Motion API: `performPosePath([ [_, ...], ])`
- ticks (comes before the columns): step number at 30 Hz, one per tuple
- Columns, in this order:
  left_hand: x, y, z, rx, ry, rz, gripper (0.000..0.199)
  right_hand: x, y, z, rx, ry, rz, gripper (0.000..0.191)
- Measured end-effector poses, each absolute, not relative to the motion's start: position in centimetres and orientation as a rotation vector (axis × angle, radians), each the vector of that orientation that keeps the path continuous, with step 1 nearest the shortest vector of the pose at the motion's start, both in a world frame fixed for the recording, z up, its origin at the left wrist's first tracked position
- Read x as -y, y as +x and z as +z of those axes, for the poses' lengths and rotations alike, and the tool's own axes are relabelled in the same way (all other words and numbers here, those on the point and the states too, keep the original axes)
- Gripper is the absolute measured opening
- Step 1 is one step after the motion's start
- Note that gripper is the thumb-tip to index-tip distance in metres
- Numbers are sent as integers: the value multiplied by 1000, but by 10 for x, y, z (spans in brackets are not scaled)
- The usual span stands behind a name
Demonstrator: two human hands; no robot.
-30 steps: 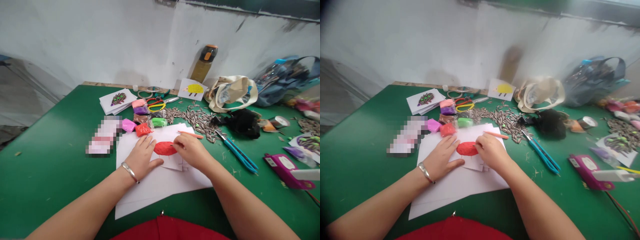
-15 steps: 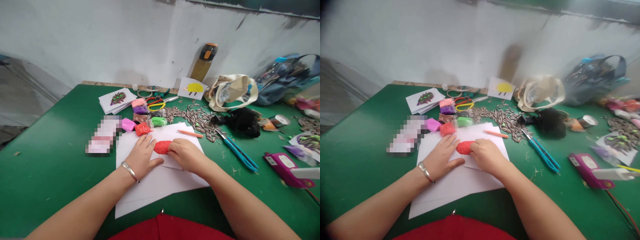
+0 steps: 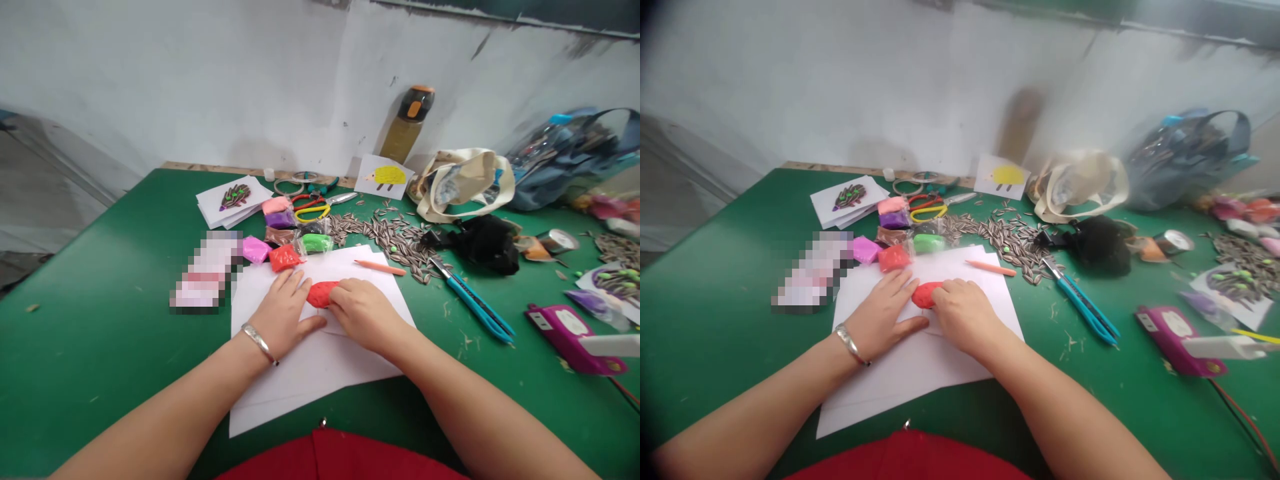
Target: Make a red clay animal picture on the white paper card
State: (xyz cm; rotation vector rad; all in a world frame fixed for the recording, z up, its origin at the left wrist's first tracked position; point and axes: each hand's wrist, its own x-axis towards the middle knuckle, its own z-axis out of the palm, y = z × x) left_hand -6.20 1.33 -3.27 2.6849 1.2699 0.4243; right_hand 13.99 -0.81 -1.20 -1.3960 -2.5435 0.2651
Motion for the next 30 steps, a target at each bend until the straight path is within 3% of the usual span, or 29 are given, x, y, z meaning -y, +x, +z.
performPosePath([
  [11,-12,-59,-27,-1316,2679,376,70,-4,166,8,2337,-1602,475,18],
  [15,-12,-59,-28,-1318,2665,366,72,-2,165,9,2507,-1453,593,17],
  [30,-12,-58,-29,-1321,2684,379,70,-2,163,7,2648,-1503,442,17],
])
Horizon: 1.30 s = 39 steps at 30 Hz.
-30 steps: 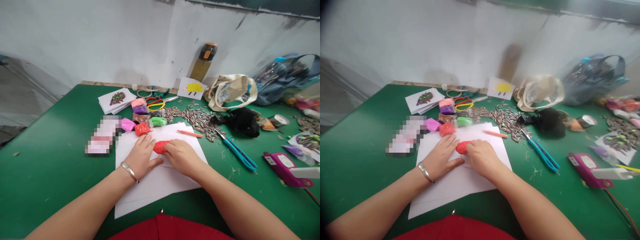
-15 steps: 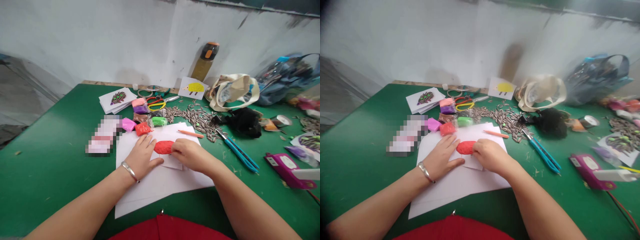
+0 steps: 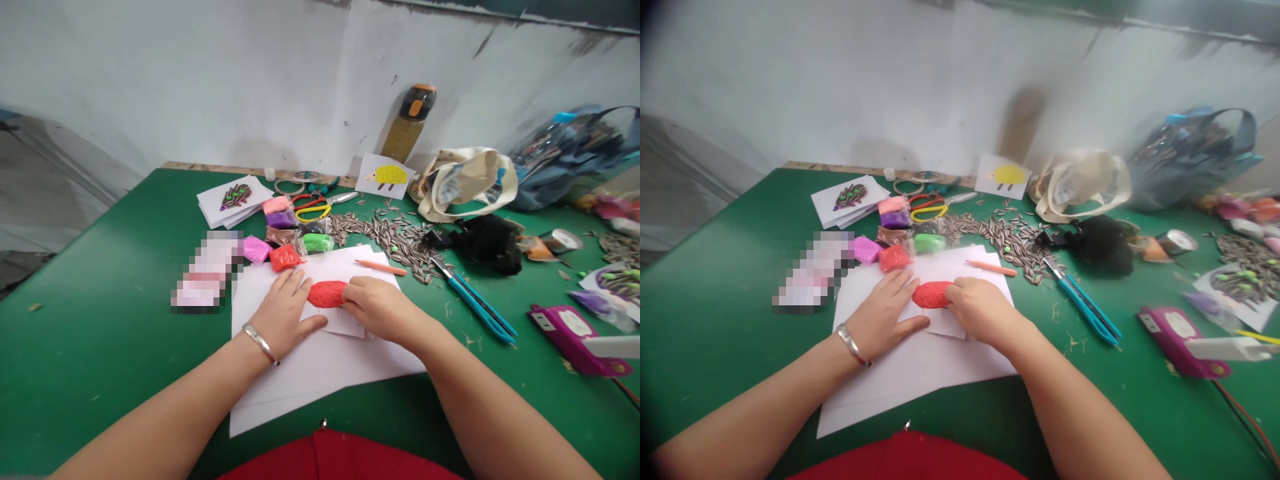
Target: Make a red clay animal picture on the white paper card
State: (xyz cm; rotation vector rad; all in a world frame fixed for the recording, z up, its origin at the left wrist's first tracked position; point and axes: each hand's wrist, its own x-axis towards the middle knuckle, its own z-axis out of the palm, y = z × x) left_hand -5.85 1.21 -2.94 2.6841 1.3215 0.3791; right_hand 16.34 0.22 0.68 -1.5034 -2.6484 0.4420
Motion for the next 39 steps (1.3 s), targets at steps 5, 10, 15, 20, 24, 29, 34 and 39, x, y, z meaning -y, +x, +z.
performPosePath([
  [5,-12,-59,-29,-1315,2689,362,70,-3,171,9,2582,-1486,534,18],
  [10,-12,-59,-30,-1319,2678,380,70,-5,175,10,2574,-1483,609,18],
  [15,-12,-59,-30,-1326,2684,365,70,-7,176,11,2536,-1489,630,18],
  [20,-12,-59,-29,-1331,2688,356,69,-8,177,10,2558,-1513,571,18],
  [24,-12,-59,-29,-1326,2691,370,68,-10,182,10,2509,-1495,646,17],
  [29,-12,-58,-29,-1321,2684,366,69,-8,184,13,2506,-1476,722,17],
  [34,-12,-59,-30,-1312,2679,374,68,-7,179,12,2529,-1494,632,19],
  [39,-12,-59,-28,-1316,2668,396,68,-6,171,9,2564,-1483,504,18],
])
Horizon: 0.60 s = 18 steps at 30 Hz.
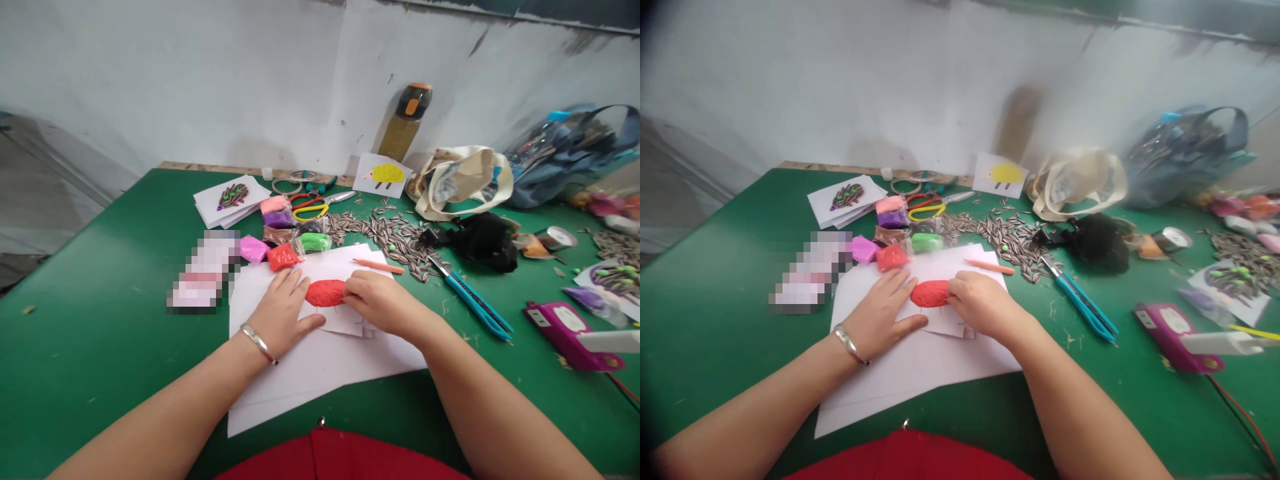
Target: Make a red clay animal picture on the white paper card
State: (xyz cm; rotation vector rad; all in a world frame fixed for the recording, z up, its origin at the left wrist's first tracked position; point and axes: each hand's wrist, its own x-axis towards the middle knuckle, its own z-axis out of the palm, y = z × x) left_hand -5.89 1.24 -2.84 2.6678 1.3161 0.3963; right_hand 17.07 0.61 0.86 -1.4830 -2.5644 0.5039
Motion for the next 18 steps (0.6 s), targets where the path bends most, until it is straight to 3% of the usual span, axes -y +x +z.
performPosePath([
  [18,-12,-59,-29,-1332,2657,363,70,-4,168,4,2682,-1408,339,18],
])
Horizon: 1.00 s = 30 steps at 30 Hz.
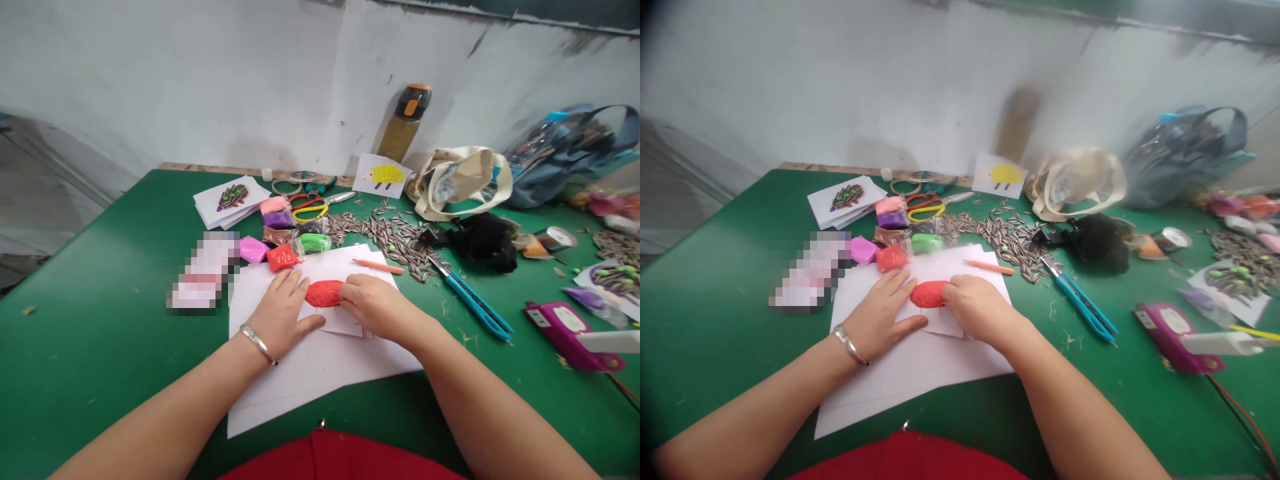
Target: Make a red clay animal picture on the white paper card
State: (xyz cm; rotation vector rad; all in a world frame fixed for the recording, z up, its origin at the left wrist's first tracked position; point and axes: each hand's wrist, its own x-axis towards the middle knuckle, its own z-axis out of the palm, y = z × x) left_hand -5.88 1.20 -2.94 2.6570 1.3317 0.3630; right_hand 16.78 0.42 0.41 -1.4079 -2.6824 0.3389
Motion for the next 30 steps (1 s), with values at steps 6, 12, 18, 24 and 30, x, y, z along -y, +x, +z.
performPosePath([
  [6,-12,-59,-30,-1317,2641,392,70,-3,168,4,2664,-1418,351,19],
  [12,-12,-59,-28,-1321,2654,362,70,-11,177,8,2454,-1554,416,20],
  [18,-12,-61,-31,-1321,2662,374,68,-21,182,0,2243,-1870,415,19],
  [24,-12,-61,-32,-1315,2659,404,67,-21,180,-9,2189,-1873,392,17],
  [30,-12,-60,-32,-1312,2669,418,65,-25,184,-19,2129,-1839,395,8],
])
